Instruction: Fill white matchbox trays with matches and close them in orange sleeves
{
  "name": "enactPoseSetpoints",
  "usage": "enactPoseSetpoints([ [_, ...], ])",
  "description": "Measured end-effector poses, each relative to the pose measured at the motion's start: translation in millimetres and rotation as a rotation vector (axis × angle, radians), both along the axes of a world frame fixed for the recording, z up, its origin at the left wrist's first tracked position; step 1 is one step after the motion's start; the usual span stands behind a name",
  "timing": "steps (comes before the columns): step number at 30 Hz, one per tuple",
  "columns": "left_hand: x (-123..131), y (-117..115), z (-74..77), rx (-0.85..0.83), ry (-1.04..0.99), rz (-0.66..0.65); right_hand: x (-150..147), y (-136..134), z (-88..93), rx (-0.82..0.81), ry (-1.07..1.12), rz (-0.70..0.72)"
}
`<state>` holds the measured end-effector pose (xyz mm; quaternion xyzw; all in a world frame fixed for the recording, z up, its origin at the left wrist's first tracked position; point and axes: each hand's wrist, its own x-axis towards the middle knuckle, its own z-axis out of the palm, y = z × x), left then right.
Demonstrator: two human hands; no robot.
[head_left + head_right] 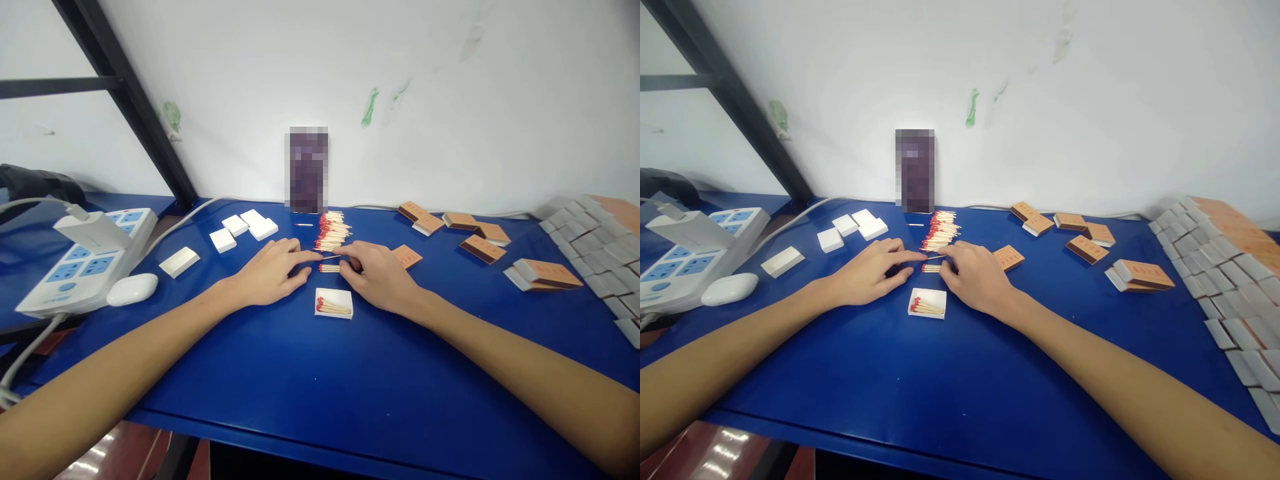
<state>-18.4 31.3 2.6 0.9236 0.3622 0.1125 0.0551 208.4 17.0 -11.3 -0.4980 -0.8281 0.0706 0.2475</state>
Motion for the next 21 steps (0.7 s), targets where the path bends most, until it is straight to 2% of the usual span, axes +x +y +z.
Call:
enactPoseSetpoints([
  [21, 0.6, 0.6, -2.8, 0.028, -0.033, 0.045, 1.4, 1.9, -1.8, 0.047, 0.087, 0.026],
])
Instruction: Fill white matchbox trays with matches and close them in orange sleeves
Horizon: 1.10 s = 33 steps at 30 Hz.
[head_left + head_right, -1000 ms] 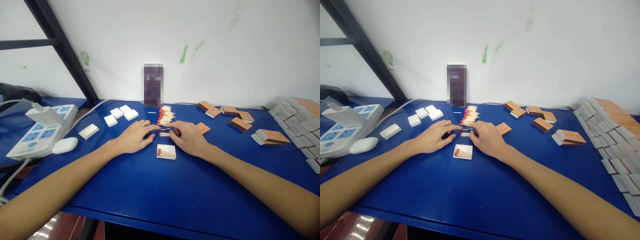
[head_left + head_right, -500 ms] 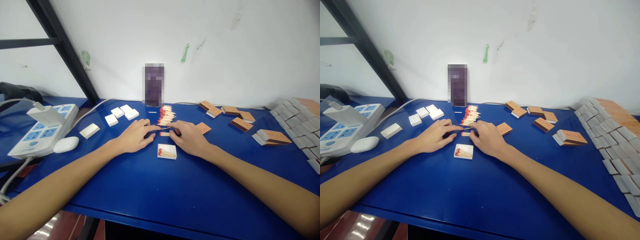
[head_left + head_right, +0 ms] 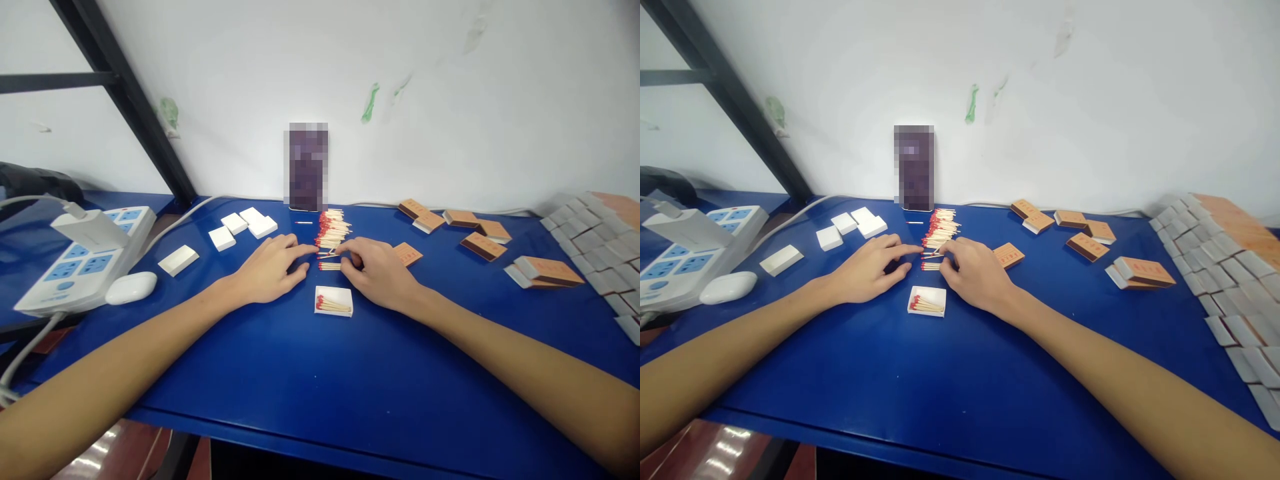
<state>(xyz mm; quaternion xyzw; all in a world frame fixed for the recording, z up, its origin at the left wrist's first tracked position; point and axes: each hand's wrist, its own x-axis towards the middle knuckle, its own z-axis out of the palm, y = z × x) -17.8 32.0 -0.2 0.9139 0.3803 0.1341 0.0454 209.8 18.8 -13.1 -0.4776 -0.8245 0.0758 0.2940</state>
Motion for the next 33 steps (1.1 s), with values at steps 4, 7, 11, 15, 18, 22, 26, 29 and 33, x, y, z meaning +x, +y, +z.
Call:
enactPoseSetpoints([
  [4, -1, 1, -0.1, -0.007, 0.005, -0.005, 1, 0, -1.1, 0.022, 0.027, 0.003],
  [7, -1, 0, 0.4, -0.014, 0.007, -0.007, 2, -1, -3.1, 0.028, 0.016, 0.007],
  [11, -1, 0, 1.4, -0.012, 0.025, -0.019, 3, 4, -4.4, 0.036, -0.012, -0.001],
  [15, -2, 1, 1.6, -0.018, 0.035, -0.047, 8, 15, 2.0, 0.046, -0.067, 0.055],
  [18, -2, 2, 1.0, -0.032, 0.032, -0.055, 11, 23, 9.8, 0.052, -0.148, 0.147],
  [22, -3, 3, 0.5, -0.033, 0.011, -0.070, 9, 29, 18.5, 0.000, -0.283, 0.210],
  [26, -2, 2, 1.7, -0.052, 0.009, -0.072, 2, 33, 25.7, -0.044, -0.405, 0.272],
  [29, -2, 1, 2.4, -0.072, 0.009, -0.082, -2, 33, 31.4, -0.041, -0.384, 0.229],
  [33, -4, 2, 1.3, -0.087, -0.018, -0.110, -6, 30, 35.1, -0.073, -0.362, 0.139],
])
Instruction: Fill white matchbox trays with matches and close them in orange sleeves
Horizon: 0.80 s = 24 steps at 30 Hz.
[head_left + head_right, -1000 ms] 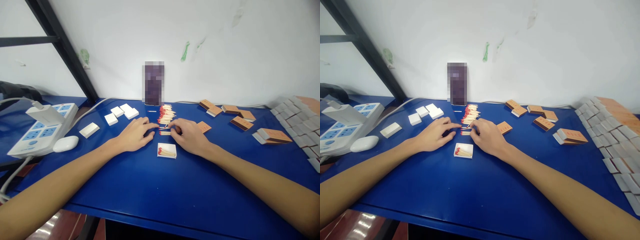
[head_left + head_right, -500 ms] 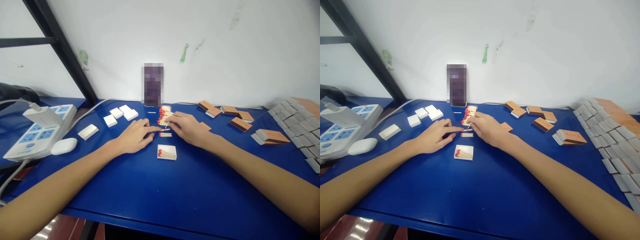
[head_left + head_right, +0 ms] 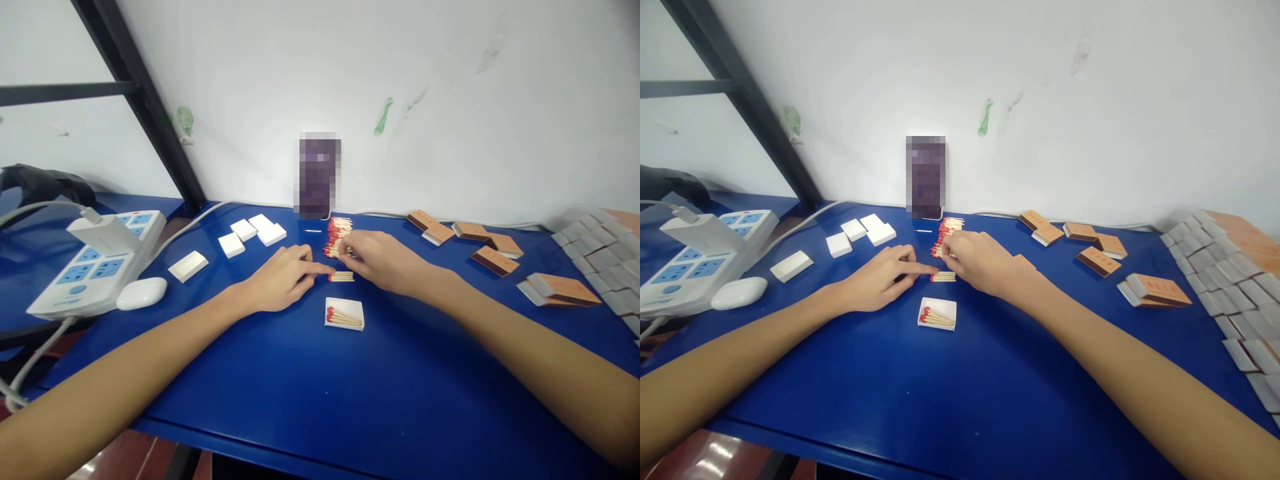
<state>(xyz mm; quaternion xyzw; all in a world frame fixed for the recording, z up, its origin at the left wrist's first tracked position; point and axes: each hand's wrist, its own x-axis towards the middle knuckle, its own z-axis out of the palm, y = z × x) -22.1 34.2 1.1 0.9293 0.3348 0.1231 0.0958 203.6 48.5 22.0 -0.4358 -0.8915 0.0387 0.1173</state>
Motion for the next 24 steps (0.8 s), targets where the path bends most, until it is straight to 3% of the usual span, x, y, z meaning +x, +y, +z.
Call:
enactPoseSetpoints([
  [10, 0, -2, -1.4, 0.065, -0.042, 0.052, -8, 10, -10.9, 0.032, -0.052, -0.017],
  [17, 3, -3, 0.5, 0.093, -0.062, 0.140, -8, 4, -1.6, -0.052, -0.069, -0.014],
  [24, 2, -4, 1.7, 0.084, -0.055, 0.125, -7, 1, 10.5, -0.163, -0.067, 0.070],
])
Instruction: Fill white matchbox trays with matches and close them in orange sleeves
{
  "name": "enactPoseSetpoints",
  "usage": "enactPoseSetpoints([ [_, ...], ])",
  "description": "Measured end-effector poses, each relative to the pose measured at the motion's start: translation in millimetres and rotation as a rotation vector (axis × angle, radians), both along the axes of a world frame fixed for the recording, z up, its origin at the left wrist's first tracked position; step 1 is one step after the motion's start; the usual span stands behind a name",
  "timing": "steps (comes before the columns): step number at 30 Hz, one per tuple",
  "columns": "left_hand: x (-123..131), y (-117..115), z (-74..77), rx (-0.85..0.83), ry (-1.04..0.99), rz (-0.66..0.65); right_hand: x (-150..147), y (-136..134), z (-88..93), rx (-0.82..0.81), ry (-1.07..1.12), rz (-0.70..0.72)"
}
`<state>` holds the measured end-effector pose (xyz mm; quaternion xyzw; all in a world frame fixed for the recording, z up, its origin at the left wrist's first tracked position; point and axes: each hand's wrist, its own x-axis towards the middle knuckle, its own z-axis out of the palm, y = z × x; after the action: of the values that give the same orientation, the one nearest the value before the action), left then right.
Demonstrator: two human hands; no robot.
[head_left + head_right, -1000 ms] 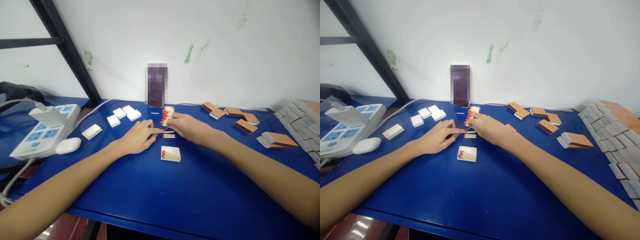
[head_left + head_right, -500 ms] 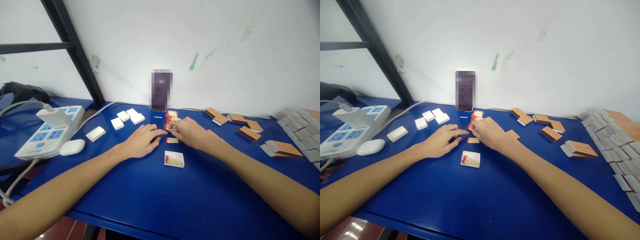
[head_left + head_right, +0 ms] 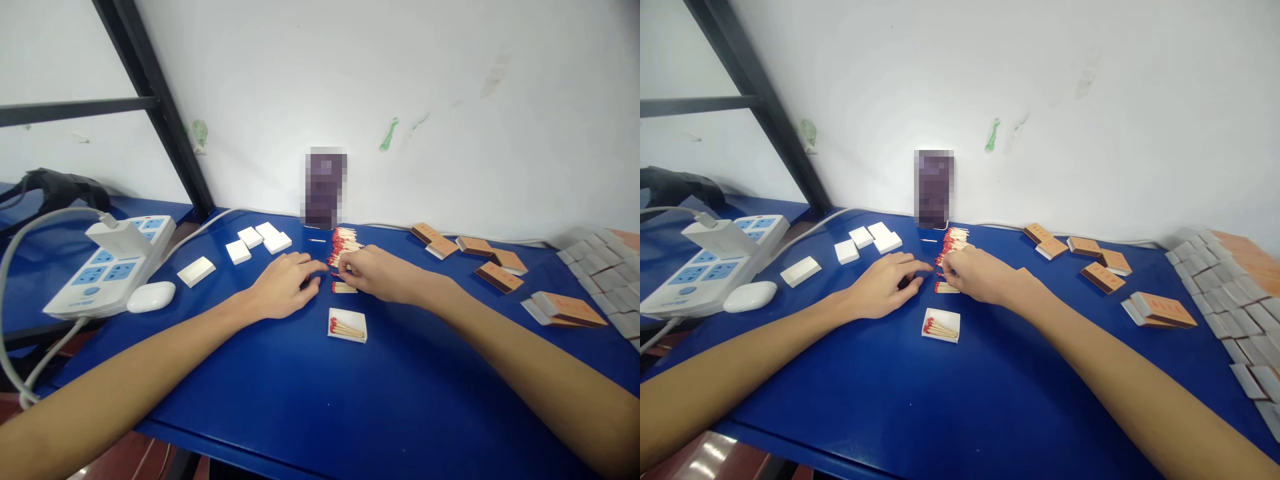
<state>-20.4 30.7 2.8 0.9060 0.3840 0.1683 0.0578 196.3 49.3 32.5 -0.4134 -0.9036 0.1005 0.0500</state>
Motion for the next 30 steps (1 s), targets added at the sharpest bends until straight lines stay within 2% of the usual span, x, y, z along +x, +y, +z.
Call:
enactPoseSetpoints([
  [3, -1, 1, -0.6, -0.013, 0.043, -0.025, 5, 1, 6.5, -0.068, 0.040, 0.044],
  [6, -3, 2, 0.2, -0.040, 0.081, -0.043, 9, 5, 9.1, -0.026, 0.058, 0.001],
  [10, -3, 2, 2.4, -0.076, 0.085, -0.057, 8, 9, 3.2, 0.083, 0.058, -0.045],
  [18, -4, 3, 2.2, -0.089, 0.081, -0.070, 3, 11, -9.7, 0.123, 0.007, -0.053],
  [23, -4, 3, 2.8, -0.095, 0.087, -0.064, 5, 14, -10.8, 0.067, 0.062, -0.058],
  [30, -4, 3, 2.5, -0.090, 0.072, -0.080, 7, 9, 0.1, -0.103, 0.112, -0.034],
])
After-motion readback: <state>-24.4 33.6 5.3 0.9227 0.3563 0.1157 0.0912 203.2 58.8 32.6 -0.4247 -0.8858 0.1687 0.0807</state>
